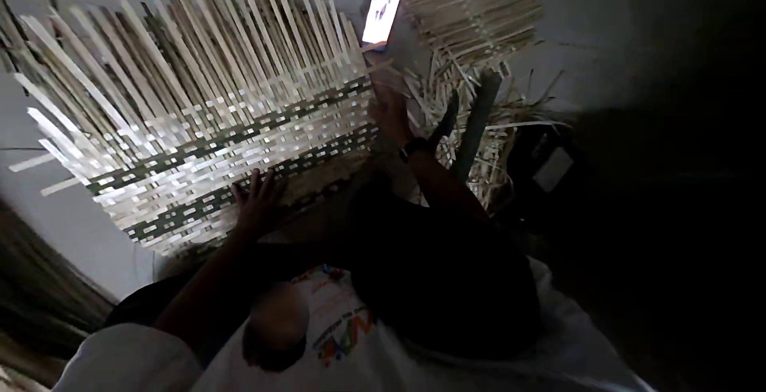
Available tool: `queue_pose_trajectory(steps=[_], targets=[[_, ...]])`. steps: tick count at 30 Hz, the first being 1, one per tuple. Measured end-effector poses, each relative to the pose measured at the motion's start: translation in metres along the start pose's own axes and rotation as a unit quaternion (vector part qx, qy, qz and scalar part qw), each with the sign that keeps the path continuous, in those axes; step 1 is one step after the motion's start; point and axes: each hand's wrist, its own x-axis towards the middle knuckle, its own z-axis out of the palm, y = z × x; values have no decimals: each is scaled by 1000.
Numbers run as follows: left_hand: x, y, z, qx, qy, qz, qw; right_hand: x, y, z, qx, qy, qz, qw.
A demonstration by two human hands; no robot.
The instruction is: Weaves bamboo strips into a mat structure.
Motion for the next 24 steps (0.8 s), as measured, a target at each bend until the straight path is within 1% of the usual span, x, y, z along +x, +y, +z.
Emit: queue_pose_trajectory(steps=[2,4,5,6,7,8,9,11,13,15,17,20,22,23,24], targets=[[-1,-1,0,-6,-9,1,1000,-49,-20,7,9,-48,-13,999],[0,-2,0,0,-8,7,1000,-107,-42,28,36,-87,-50,994],[-1,-2,-1,10,-15,7,1000,-137,-55,38,50,-147,-73,985],[-1,-1,-4,17,-21,7,1000,-161,-69,44,56,-224,-103,968],[-2,0,-5,17,-24,8,1000,-174,-81,42,64,-308,-145,938],[-3,0,-3,15,-19,9,1000,-177,-88,39,60,-362,-184,912],[-3,-1,1,-1,0,14,1000,-173,-90,40,57,-373,-225,898],[0,-4,7,-17,23,20,999,-167,-101,45,43,-333,-304,892],[3,-2,4,-15,1,5,1000,-167,-119,55,69,-387,-326,860],[5,5,3,-20,-5,-14,1000,-166,-136,68,109,-441,-336,825],[0,12,-5,-32,-2,-32,999,-168,-154,76,119,-473,-336,806],[1,12,-10,-44,-10,-43,998,-155,-162,94,42,-483,-329,810],[3,6,-2,-55,-6,-39,998,-147,-163,102,34,-482,-324,814],[-1,4,6,-57,3,-27,998,-147,-164,103,49,-465,-312,827],[-3,3,12,-53,21,-9,998,-145,-162,103,71,-423,-301,852]])
